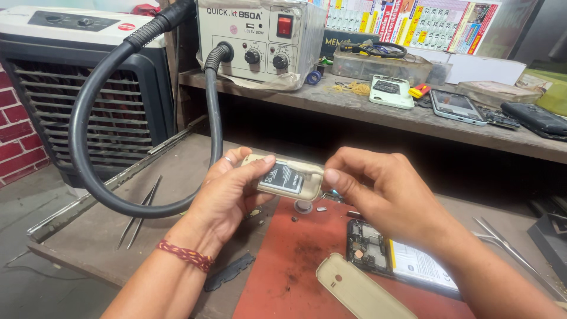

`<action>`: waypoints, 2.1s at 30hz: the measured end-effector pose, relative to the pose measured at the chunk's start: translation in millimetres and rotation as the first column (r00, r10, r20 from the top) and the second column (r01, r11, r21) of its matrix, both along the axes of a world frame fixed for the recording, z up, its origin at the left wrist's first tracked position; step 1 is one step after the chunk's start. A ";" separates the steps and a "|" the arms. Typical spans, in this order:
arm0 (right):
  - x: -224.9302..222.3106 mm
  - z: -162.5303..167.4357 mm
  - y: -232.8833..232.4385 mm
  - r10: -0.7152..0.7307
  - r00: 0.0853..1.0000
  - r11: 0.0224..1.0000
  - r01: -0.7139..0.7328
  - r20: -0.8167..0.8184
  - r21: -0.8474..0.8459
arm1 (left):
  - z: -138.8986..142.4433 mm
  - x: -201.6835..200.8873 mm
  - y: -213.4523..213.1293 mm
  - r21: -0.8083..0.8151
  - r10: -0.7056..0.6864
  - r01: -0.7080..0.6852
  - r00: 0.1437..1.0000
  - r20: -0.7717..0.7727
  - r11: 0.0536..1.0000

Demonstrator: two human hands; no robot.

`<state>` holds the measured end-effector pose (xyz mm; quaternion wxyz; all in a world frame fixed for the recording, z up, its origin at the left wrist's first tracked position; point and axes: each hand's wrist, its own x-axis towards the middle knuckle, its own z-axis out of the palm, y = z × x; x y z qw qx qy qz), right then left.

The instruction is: The person uses a small brush to clean the exterior of a disassembled mobile phone, focusing on crevices and edges. The person then uses a toothbrush to scrub the back and sides of the phone. The phone remains disassembled on the workbench throughout the clip.

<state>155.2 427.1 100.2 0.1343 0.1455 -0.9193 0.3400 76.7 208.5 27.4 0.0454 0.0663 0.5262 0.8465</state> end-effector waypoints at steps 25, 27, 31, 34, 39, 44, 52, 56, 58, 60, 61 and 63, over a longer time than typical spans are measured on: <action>-3.4 11.0 14.5 -0.074 0.989 0.996 0.081 -0.131 0.043 | 14.8 12.3 -1.2 -0.243 -0.138 0.167 0.981 0.134 0.955; -1.7 12.6 15.1 -0.034 0.985 0.996 0.048 -0.170 0.080 | 14.0 11.9 -2.6 -0.202 -0.143 0.169 0.980 0.136 0.965; -2.2 13.8 15.3 -0.013 0.983 0.994 0.033 -0.182 0.107 | 12.7 8.8 -6.3 -0.112 -0.165 0.185 0.972 0.168 0.976; -4.7 12.7 13.4 0.006 0.978 0.987 0.028 -0.206 0.159 | 10.6 7.0 -7.0 -0.075 -0.204 0.217 0.968 0.145 0.973; -4.3 7.3 8.9 0.054 0.966 0.982 -0.005 -0.253 0.190 | 7.3 4.8 -6.2 -0.076 -0.216 0.230 0.963 0.160 0.970; -2.9 -0.2 -2.3 0.047 0.959 0.970 0.023 -0.281 0.243 | 7.7 5.8 -4.3 -0.107 -0.192 0.210 0.968 0.162 0.972; 4.9 -10.6 -15.9 0.167 0.907 0.947 -0.038 -0.387 0.320 | 8.8 7.9 -2.4 -0.115 -0.192 0.216 0.963 0.187 0.970; 3.4 -2.1 -10.5 0.074 0.937 0.957 0.030 -0.340 0.290 | 7.1 7.9 -2.6 -0.128 -0.193 0.215 0.967 0.168 0.968; 3.7 0.7 -8.1 0.001 0.960 0.963 0.075 -0.281 0.260 | 6.7 7.2 -2.7 -0.107 -0.203 0.222 0.965 0.164 0.969; 3.4 -1.8 -11.5 0.071 0.933 0.961 0.030 -0.352 0.274 | 5.7 6.8 -2.1 -0.094 -0.217 0.235 0.962 0.169 0.968; 3.9 -3.8 -13.7 0.106 0.916 0.960 0.007 -0.387 0.281 | 5.4 6.4 -1.9 -0.090 -0.223 0.240 0.960 0.170 0.967; 5.6 -9.5 -19.9 0.152 0.902 0.954 -0.027 -0.405 0.299 | 4.5 5.9 -1.1 -0.111 -0.225 0.248 0.956 0.189 0.962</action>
